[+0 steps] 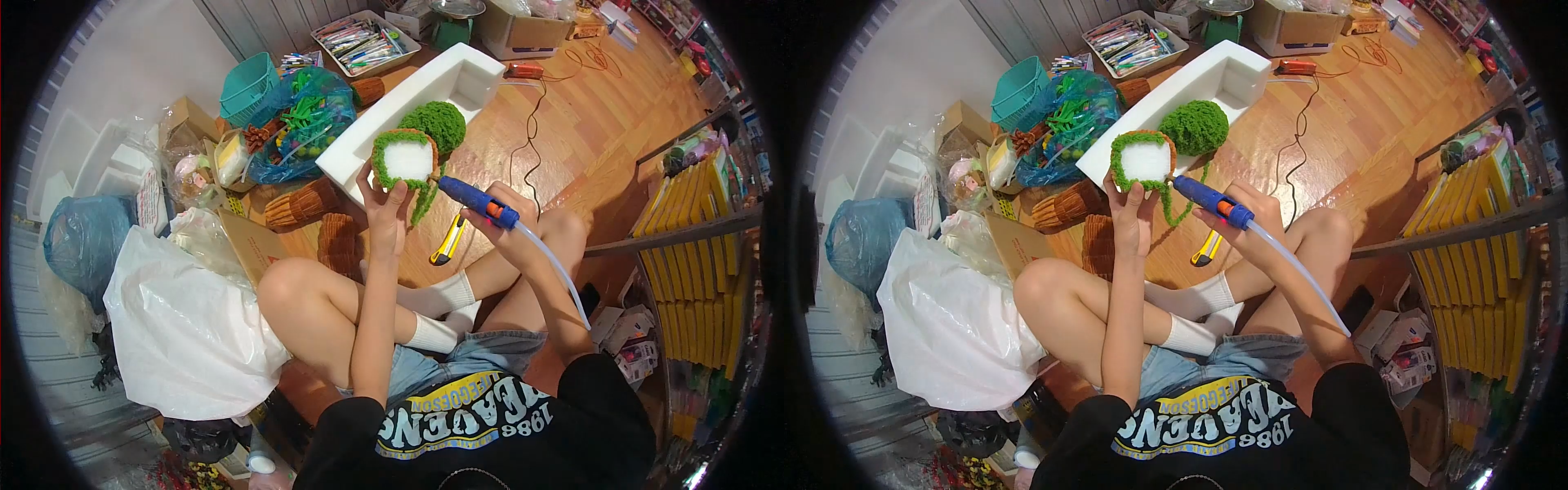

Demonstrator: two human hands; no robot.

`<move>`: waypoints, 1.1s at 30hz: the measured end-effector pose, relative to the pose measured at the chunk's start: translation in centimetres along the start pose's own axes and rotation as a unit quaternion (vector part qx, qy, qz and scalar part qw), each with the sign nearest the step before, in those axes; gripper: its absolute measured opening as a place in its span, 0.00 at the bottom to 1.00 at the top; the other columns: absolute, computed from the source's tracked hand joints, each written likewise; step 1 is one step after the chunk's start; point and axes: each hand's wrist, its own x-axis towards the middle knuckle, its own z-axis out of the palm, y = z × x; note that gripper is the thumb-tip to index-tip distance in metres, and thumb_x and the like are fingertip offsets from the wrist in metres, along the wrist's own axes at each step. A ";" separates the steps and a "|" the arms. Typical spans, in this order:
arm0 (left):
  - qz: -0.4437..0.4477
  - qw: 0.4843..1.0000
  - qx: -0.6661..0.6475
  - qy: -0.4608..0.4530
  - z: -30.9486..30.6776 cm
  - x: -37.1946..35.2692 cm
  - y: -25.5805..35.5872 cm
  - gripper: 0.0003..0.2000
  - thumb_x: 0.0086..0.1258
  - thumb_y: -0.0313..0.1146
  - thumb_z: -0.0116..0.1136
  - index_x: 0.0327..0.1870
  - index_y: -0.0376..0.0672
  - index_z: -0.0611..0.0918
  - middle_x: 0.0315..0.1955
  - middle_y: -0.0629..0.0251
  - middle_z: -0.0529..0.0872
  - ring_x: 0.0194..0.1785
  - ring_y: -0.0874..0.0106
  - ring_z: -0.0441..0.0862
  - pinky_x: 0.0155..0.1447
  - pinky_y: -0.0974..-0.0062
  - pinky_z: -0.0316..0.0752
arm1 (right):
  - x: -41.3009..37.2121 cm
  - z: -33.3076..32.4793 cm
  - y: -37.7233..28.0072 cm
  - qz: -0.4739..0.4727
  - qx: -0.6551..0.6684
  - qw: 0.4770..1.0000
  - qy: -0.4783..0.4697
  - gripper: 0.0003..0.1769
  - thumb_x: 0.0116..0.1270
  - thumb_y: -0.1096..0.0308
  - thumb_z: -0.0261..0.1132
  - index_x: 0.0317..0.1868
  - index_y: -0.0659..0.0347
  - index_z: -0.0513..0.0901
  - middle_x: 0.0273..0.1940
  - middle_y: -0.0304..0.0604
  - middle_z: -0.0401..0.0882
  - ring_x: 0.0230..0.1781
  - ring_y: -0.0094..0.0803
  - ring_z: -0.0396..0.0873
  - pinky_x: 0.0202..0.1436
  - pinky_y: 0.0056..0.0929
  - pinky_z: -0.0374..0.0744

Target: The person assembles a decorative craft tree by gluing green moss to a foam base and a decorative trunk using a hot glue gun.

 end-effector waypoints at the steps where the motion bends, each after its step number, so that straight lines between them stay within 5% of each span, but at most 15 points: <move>1: 0.001 1.000 -0.009 -0.003 -0.1 0.1 0.0 0.28 0.65 0.29 0.62 0.63 0.53 0.62 0.59 0.67 0.69 0.63 0.67 0.69 0.64 0.61 0.68 | 0.0 0.1 0.1 0.000 0.000 1.000 0.000 0.17 0.51 0.63 0.75 0.24 0.64 0.75 0.20 0.44 0.68 0.17 0.39 0.71 0.22 0.31 0.69; 3: 0.001 1.000 -0.018 -0.006 -0.2 0.1 -0.1 0.27 0.65 0.28 0.61 0.63 0.53 0.62 0.60 0.67 0.69 0.63 0.66 0.69 0.64 0.61 0.68 | -0.1 0.3 0.5 0.019 0.027 0.999 0.002 0.18 0.52 0.63 0.74 0.23 0.63 0.72 0.21 0.45 0.64 0.19 0.39 0.65 0.24 0.33 0.64; 10: 0.004 1.000 -0.020 -0.006 -0.2 0.2 -0.2 0.26 0.67 0.28 0.58 0.63 0.54 0.62 0.61 0.66 0.68 0.64 0.65 0.68 0.64 0.59 0.68 | 0.4 0.2 0.8 0.012 -0.002 1.000 0.015 0.18 0.51 0.62 0.75 0.24 0.63 0.75 0.20 0.45 0.69 0.18 0.41 0.71 0.22 0.33 0.69; 12: 0.006 1.000 -0.022 -0.009 -0.2 0.2 -0.2 0.26 0.67 0.28 0.58 0.63 0.54 0.62 0.61 0.66 0.68 0.64 0.65 0.68 0.64 0.59 0.68 | 0.6 0.3 0.7 0.028 0.027 0.999 0.014 0.19 0.54 0.64 0.73 0.22 0.64 0.70 0.20 0.45 0.63 0.18 0.38 0.63 0.24 0.32 0.64; 19: 0.000 1.000 -0.017 -0.001 -0.1 0.1 -0.2 0.27 0.66 0.28 0.60 0.63 0.54 0.62 0.60 0.66 0.69 0.64 0.65 0.68 0.64 0.60 0.69 | 1.5 0.4 0.5 0.018 0.023 0.999 0.025 0.19 0.55 0.64 0.72 0.22 0.64 0.70 0.19 0.44 0.64 0.18 0.36 0.63 0.24 0.31 0.64; 28: 0.002 1.000 -0.020 -0.003 -0.2 0.2 -0.2 0.27 0.65 0.28 0.61 0.63 0.54 0.63 0.58 0.66 0.70 0.61 0.67 0.70 0.62 0.64 0.71 | 2.9 0.4 0.0 0.019 0.043 0.998 0.043 0.17 0.56 0.63 0.72 0.22 0.64 0.73 0.19 0.43 0.66 0.19 0.33 0.64 0.25 0.30 0.65; 30: 0.005 1.000 -0.019 -0.005 -0.2 0.1 -0.2 0.27 0.66 0.28 0.60 0.63 0.53 0.63 0.58 0.67 0.70 0.61 0.67 0.70 0.62 0.64 0.71 | 3.0 0.3 0.1 0.017 0.002 0.999 0.042 0.14 0.53 0.61 0.73 0.27 0.62 0.79 0.22 0.45 0.73 0.21 0.42 0.75 0.24 0.34 0.71; 33: 0.005 1.000 -0.014 0.000 -0.2 0.2 -0.1 0.27 0.66 0.27 0.60 0.63 0.53 0.62 0.58 0.66 0.70 0.61 0.67 0.70 0.61 0.63 0.71 | 3.0 0.5 0.5 0.025 0.012 0.999 0.041 0.15 0.53 0.61 0.73 0.27 0.62 0.78 0.21 0.45 0.73 0.21 0.43 0.74 0.24 0.34 0.71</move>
